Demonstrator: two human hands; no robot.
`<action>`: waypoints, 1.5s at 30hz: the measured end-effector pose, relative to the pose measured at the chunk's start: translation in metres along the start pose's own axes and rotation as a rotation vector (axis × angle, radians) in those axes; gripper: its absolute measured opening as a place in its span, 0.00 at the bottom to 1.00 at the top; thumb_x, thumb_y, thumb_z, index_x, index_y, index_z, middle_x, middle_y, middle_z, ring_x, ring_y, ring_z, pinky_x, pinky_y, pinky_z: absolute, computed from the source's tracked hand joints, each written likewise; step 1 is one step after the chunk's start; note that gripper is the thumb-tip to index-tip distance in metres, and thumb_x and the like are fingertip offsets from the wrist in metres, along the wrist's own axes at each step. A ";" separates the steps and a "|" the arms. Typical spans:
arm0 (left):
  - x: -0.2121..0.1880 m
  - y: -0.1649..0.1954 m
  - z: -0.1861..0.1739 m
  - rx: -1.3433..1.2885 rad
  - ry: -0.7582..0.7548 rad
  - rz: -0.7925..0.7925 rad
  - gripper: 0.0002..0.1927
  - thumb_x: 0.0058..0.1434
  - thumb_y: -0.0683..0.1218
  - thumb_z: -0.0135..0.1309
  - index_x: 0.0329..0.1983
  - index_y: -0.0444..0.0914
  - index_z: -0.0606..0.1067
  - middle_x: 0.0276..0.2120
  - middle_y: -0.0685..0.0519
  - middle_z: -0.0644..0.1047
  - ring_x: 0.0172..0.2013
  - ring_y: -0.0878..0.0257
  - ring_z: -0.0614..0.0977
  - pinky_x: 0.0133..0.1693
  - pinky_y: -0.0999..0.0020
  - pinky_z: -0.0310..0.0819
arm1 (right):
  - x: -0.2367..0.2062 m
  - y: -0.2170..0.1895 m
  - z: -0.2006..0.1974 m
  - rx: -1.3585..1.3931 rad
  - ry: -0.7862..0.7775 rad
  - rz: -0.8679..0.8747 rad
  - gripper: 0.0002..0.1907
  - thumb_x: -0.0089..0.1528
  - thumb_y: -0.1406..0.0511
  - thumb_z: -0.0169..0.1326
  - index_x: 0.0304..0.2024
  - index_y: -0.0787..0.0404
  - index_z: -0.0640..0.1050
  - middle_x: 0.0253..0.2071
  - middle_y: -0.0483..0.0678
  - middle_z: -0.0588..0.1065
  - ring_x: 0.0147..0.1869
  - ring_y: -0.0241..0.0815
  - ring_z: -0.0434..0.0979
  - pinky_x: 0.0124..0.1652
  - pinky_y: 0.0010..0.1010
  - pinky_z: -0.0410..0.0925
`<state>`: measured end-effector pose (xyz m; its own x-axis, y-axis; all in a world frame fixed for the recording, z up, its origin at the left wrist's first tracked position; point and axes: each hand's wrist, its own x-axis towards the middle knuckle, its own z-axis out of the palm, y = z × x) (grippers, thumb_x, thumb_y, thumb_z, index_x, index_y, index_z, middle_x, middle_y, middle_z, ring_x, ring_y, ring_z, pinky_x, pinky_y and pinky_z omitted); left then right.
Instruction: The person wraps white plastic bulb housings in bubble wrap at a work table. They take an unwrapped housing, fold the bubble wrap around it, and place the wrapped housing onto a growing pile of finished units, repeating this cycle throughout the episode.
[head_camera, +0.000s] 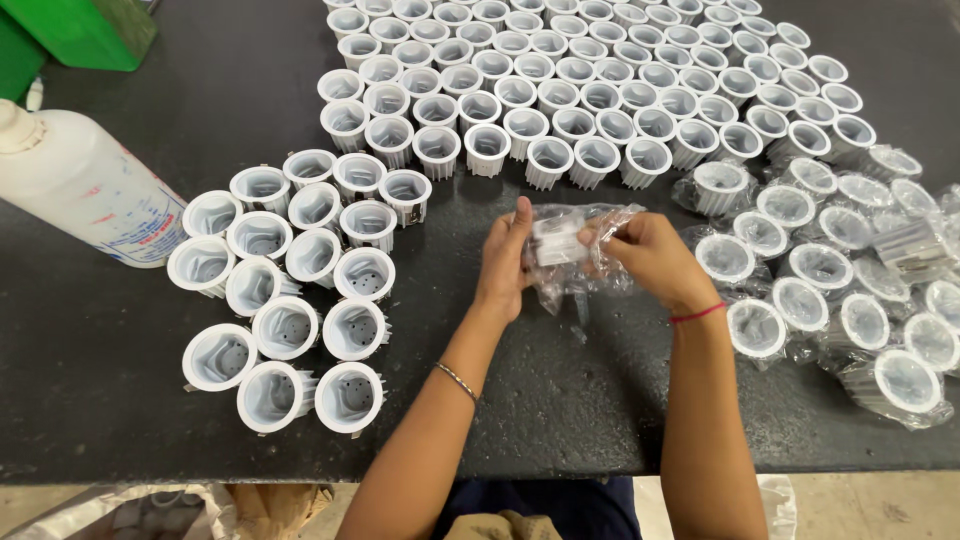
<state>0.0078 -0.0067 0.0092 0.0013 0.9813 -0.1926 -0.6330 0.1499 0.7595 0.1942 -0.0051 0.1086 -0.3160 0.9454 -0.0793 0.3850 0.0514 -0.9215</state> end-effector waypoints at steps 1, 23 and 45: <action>-0.001 0.001 0.000 -0.049 -0.044 -0.038 0.34 0.54 0.70 0.56 0.51 0.40 0.68 0.42 0.50 0.78 0.39 0.62 0.84 0.32 0.58 0.86 | 0.000 0.000 -0.001 0.003 -0.059 -0.048 0.13 0.64 0.64 0.57 0.47 0.64 0.83 0.32 0.46 0.82 0.34 0.29 0.76 0.34 0.21 0.69; -0.009 0.009 0.009 -0.022 0.026 0.425 0.33 0.55 0.51 0.71 0.56 0.35 0.66 0.44 0.48 0.78 0.42 0.65 0.80 0.43 0.71 0.77 | 0.006 -0.002 0.040 0.242 0.153 -0.160 0.38 0.56 0.67 0.64 0.68 0.60 0.66 0.49 0.47 0.75 0.33 0.30 0.68 0.27 0.21 0.61; -0.017 0.017 0.012 -0.201 -0.146 0.115 0.26 0.59 0.49 0.64 0.57 0.39 0.68 0.51 0.52 0.77 0.48 0.63 0.81 0.45 0.65 0.80 | -0.002 -0.017 0.047 -0.185 0.349 -0.497 0.19 0.62 0.73 0.48 0.55 0.62 0.80 0.51 0.52 0.69 0.51 0.45 0.73 0.48 0.30 0.68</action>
<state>0.0069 -0.0190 0.0326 0.0229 0.9997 -0.0098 -0.7765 0.0239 0.6297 0.1479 -0.0232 0.1063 -0.2063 0.8421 0.4982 0.4184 0.5362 -0.7331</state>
